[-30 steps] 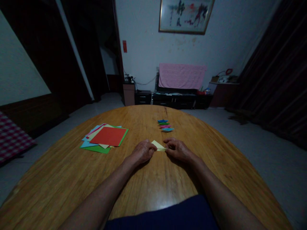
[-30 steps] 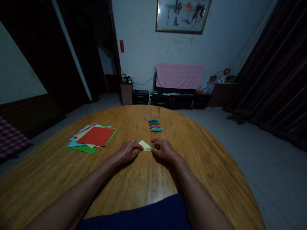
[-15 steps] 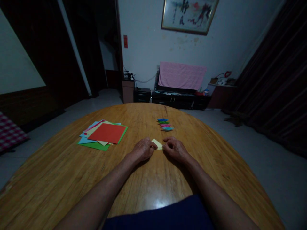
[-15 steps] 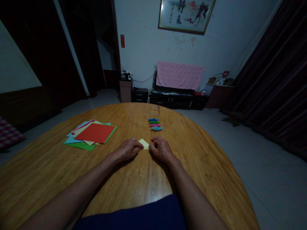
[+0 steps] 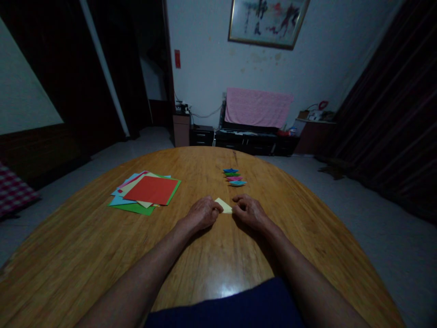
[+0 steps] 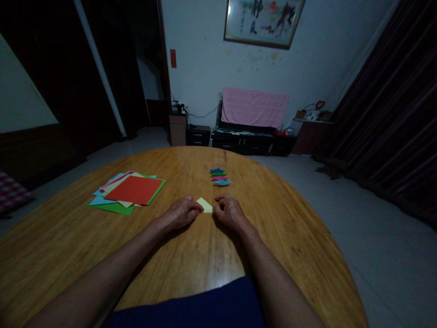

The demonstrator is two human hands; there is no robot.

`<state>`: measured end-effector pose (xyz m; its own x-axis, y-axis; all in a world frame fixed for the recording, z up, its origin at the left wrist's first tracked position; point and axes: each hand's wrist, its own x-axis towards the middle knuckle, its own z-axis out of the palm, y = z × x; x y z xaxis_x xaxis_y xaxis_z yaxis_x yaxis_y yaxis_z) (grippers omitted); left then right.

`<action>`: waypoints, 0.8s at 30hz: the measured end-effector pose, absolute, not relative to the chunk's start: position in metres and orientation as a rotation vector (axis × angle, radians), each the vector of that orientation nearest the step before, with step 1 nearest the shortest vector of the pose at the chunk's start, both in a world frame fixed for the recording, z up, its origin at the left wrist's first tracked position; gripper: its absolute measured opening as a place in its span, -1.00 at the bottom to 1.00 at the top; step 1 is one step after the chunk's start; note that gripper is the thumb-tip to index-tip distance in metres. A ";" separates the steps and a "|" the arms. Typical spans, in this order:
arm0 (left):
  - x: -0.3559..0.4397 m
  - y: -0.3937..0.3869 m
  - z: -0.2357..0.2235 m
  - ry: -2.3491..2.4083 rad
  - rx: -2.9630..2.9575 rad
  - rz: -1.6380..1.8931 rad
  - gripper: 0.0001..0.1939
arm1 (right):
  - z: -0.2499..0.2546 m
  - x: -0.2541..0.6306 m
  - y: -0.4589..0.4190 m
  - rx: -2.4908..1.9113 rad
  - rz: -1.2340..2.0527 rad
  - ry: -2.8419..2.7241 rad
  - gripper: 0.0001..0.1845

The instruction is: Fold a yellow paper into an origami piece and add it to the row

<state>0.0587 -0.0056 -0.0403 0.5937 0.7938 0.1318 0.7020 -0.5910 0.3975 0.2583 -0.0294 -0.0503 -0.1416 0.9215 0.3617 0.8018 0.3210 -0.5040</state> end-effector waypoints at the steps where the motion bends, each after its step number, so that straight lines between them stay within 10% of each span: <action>1: 0.059 -0.005 -0.041 1.223 2.523 0.427 -0.67 | -0.051 0.259 -0.029 -1.515 0.241 -1.981 -0.75; 24: 0.058 -0.001 -0.043 1.305 2.467 0.502 -0.70 | -0.052 0.260 -0.029 -1.435 0.260 -2.054 -0.89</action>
